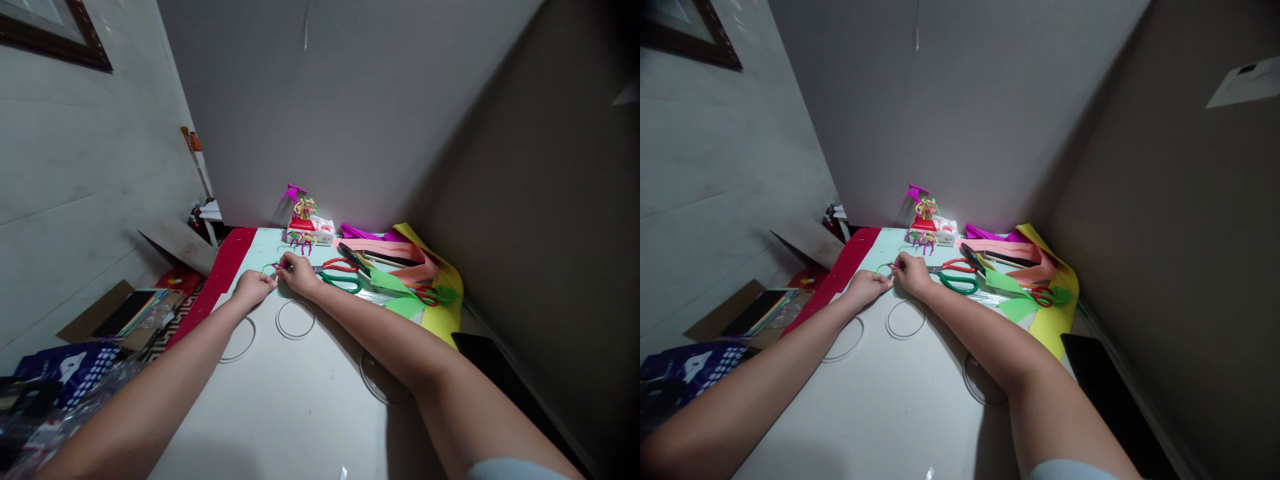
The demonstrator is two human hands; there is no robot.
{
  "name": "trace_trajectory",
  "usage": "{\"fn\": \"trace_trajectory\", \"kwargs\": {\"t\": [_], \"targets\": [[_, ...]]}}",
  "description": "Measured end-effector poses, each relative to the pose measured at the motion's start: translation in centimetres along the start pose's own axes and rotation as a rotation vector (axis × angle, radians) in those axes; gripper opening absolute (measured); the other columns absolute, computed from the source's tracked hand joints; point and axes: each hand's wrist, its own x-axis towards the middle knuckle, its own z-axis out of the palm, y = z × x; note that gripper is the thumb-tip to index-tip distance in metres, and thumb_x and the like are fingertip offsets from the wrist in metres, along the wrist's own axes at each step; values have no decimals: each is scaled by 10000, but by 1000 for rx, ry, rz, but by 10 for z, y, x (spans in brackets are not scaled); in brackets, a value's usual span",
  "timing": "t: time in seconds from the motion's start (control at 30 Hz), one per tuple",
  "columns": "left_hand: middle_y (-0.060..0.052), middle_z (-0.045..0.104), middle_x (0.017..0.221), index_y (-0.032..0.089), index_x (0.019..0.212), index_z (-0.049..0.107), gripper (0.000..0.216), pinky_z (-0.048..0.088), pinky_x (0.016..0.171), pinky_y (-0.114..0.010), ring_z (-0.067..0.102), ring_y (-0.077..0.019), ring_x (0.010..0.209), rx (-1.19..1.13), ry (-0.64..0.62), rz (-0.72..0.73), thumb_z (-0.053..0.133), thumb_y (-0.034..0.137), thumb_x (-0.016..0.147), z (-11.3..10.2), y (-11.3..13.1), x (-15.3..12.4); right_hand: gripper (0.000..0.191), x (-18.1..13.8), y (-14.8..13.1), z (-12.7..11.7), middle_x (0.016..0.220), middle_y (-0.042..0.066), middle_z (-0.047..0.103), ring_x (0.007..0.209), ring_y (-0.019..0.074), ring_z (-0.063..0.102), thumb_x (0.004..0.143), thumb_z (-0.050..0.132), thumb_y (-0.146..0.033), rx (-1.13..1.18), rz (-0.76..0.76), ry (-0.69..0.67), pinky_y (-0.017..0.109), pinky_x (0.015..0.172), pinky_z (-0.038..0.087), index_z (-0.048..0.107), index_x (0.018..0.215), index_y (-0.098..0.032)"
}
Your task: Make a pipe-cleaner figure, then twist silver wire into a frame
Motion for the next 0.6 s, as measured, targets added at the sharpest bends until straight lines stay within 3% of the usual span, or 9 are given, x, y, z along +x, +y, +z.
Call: {"fn": "trace_trajectory", "kwargs": {"t": [0.2,0.37,0.6], "targets": [[-68,571,1176,147,1143,566,336,514,791,-409,585,-250,980,-69,-8,9,566,326,859,1,-4,2,253,8,7,-10,756,-1,653,729,136,624,851,581,-360,70,29,-48,284,700,493,593,985,-145],[-74,570,1177,148,1149,561,336,513,791,-411,586,-243,979,-103,-23,40,564,322,861,3,-9,7,262,7,14,-26,986,55,627,831,155,623,892,539,-320,79,75,-153,344,737,527,573,1065,-126],[-73,573,1170,148,1147,561,334,512,795,-414,586,-243,978,-92,-33,54,561,323,863,1,-8,4,282,-6,12,-19,1064,69,602,878,169,615,895,537,-295,58,78,-239,357,752,531,545,1129,-138]]}}
